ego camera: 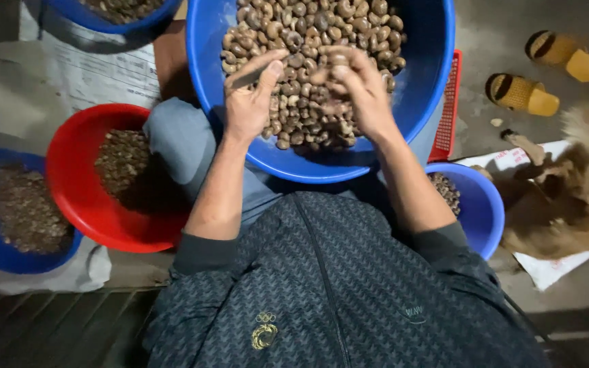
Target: Sorting and prying open nuts in a large basin using a small hand tool on the floor of a processing area.
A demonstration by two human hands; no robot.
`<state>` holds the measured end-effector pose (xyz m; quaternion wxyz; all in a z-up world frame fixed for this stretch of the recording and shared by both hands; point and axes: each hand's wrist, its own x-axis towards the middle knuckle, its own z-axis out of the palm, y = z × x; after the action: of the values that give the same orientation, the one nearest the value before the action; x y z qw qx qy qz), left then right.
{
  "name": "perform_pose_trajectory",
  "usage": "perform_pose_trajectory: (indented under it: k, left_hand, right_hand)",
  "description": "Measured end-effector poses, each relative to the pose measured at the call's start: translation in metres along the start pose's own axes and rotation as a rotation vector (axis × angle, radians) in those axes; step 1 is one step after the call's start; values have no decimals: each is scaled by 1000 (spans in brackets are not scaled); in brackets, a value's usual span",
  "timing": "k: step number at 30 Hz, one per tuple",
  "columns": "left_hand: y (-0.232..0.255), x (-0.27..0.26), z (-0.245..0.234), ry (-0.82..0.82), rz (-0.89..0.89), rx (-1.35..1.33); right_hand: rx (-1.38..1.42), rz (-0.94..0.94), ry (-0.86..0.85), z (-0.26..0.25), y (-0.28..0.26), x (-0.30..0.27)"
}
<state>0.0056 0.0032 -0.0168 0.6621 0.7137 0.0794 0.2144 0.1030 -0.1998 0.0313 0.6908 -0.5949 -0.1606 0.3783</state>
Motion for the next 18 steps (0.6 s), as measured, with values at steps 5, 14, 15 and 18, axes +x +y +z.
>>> perform_pose_trajectory:
  k: [5, 14, 15, 18]
  left_hand:
    - [10, -1, -1, 66, -37, 123]
    - [3, -2, 3, 68, -175, 178]
    - [0, -3, 2, 64, -178, 180]
    - [-5, -4, 1, 63, -167, 202]
  right_hand:
    - [-307, -236, 584, -61, -9, -80]
    - [-29, 483, 1077, -216, 169, -233]
    - [-25, 487, 1079, -215, 178, -245]
    - [-29, 759, 1137, -216, 208, -283]
